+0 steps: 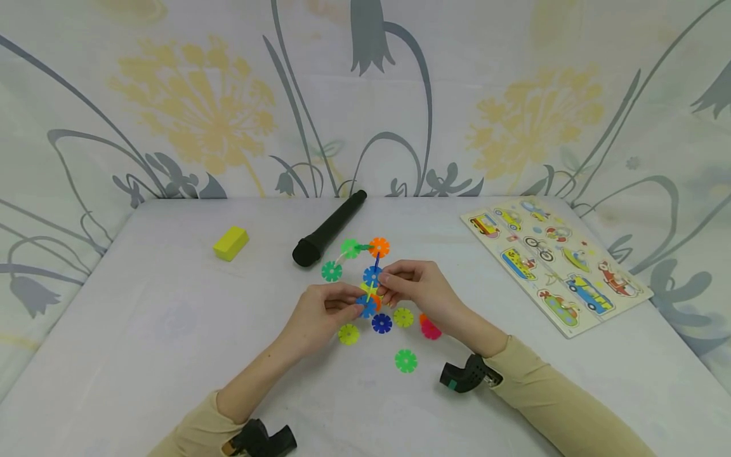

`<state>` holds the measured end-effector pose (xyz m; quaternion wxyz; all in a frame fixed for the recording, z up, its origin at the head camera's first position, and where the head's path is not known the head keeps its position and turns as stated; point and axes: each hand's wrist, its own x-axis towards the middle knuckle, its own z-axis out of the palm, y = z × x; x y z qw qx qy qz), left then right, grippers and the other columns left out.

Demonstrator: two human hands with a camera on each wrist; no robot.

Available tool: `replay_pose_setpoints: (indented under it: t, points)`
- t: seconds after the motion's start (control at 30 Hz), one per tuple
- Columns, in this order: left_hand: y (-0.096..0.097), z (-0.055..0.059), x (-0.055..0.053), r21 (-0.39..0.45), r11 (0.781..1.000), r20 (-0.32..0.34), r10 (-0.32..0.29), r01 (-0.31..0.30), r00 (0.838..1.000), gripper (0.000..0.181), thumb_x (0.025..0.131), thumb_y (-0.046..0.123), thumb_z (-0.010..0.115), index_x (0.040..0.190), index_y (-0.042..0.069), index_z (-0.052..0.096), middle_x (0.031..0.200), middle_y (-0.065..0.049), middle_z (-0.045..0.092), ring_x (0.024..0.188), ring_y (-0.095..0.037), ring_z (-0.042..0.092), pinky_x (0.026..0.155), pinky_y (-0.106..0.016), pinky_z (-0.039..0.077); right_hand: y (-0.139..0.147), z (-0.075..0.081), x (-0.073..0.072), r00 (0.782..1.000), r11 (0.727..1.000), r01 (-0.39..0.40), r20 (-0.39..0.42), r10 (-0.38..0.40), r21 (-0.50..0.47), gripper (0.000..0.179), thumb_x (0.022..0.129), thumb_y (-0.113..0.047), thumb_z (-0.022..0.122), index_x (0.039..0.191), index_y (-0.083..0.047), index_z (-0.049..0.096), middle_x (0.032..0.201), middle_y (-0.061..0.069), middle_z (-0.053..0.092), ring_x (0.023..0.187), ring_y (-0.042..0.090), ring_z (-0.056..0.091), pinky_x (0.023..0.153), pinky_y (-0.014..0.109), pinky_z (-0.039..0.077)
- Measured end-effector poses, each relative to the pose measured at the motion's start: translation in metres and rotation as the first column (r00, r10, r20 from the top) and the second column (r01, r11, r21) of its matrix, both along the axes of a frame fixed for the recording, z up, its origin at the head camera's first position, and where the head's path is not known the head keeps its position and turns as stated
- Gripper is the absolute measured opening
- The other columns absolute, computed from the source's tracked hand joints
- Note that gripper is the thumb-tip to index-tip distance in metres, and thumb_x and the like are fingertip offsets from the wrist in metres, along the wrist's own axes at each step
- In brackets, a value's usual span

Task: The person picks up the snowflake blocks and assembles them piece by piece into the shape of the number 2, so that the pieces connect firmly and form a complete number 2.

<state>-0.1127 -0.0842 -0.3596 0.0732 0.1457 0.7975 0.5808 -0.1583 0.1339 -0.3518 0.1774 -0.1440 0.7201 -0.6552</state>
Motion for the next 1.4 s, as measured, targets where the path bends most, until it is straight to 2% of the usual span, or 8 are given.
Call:
replay_pose_setpoints:
  t: [0.17,0.33,0.5,0.83,0.97,1.1,1.2,1.4]
  points:
    - [0.002,0.000,0.000,-0.009,1.000,0.036,0.015,-0.015,0.999,0.026,0.093,0.009,0.069,0.118,-0.001,0.069,0.103,-0.014,0.072,0.091,-0.025,0.072,0.079,-0.027,0.058,0.000,0.000,0.001,1.000,1.000,0.003,-0.004,-0.003,-0.009,0.023,0.099,-0.010,0.061,0.107,0.010,0.065,0.084,0.006,0.070,0.072,0.015,0.068,0.073,0.027,0.059]
    - [0.003,0.000,0.001,0.009,1.000,0.078,-0.010,0.009,0.997,0.047,0.095,0.016,0.069,0.138,0.005,0.057,0.120,-0.015,0.068,0.103,-0.026,0.071,0.085,-0.032,0.058,0.000,0.000,0.001,1.000,1.000,-0.011,0.013,0.011,-0.011,0.023,0.099,-0.009,0.061,0.110,0.011,0.065,0.084,0.005,0.072,0.073,0.016,0.070,0.076,0.029,0.060]
    - [0.002,0.001,0.001,0.069,0.996,0.044,-0.060,0.057,0.997,0.059,0.097,0.015,0.067,0.150,0.008,0.044,0.124,-0.019,0.066,0.107,-0.028,0.069,0.090,-0.032,0.057,-0.002,-0.001,0.003,0.999,0.999,-0.043,0.014,0.043,0.030,0.023,0.099,-0.010,0.061,0.111,0.009,0.066,0.082,0.006,0.073,0.074,0.016,0.072,0.075,0.029,0.060]
    - [0.001,0.002,0.002,0.056,0.998,-0.002,-0.040,0.040,0.999,0.054,0.096,0.011,0.067,0.147,0.011,0.049,0.121,-0.019,0.067,0.104,-0.029,0.070,0.086,-0.028,0.058,0.005,0.004,-0.002,0.993,0.982,-0.091,-0.061,0.103,0.165,0.029,0.101,-0.023,0.060,0.111,0.002,0.069,0.090,0.014,0.072,0.080,0.030,0.071,0.077,0.035,0.060]
    - [0.003,0.003,0.001,0.051,0.998,0.001,-0.024,0.024,1.000,0.055,0.095,0.012,0.069,0.147,0.013,0.051,0.120,-0.019,0.067,0.104,-0.028,0.070,0.087,-0.029,0.057,0.021,0.009,-0.010,0.978,0.935,-0.086,-0.150,0.145,0.344,0.026,0.100,-0.024,0.062,0.109,-0.001,0.070,0.088,0.014,0.070,0.077,0.031,0.067,0.073,0.033,0.059]
    - [0.003,0.003,0.000,0.039,0.999,0.006,0.003,-0.003,1.000,0.055,0.094,0.011,0.070,0.146,0.013,0.052,0.119,-0.019,0.067,0.103,-0.026,0.070,0.089,-0.030,0.057,0.034,0.004,-0.015,0.950,0.828,-0.111,-0.186,0.251,0.549,0.018,0.094,-0.020,0.071,0.105,-0.006,0.072,0.087,0.003,0.069,0.076,0.019,0.062,0.071,0.028,0.055]
    - [0.002,0.004,0.000,0.025,0.999,0.009,0.024,-0.024,1.000,0.055,0.093,0.011,0.070,0.146,0.014,0.053,0.118,-0.017,0.068,0.102,-0.025,0.070,0.090,-0.031,0.057,0.038,-0.001,-0.015,0.924,0.771,-0.147,-0.193,0.331,0.619,0.018,0.088,-0.019,0.077,0.102,-0.007,0.073,0.087,-0.001,0.067,0.077,0.014,0.058,0.072,0.025,0.052]
    - [0.003,0.004,0.002,-0.019,0.999,0.008,0.034,-0.034,0.999,0.055,0.094,0.011,0.069,0.146,0.014,0.052,0.117,-0.016,0.068,0.100,-0.024,0.070,0.088,-0.030,0.057,0.038,-0.005,-0.012,0.905,0.734,-0.169,-0.191,0.380,0.658,0.024,0.080,-0.014,0.084,0.099,-0.007,0.070,0.086,0.000,0.063,0.078,0.014,0.054,0.070,0.024,0.049]
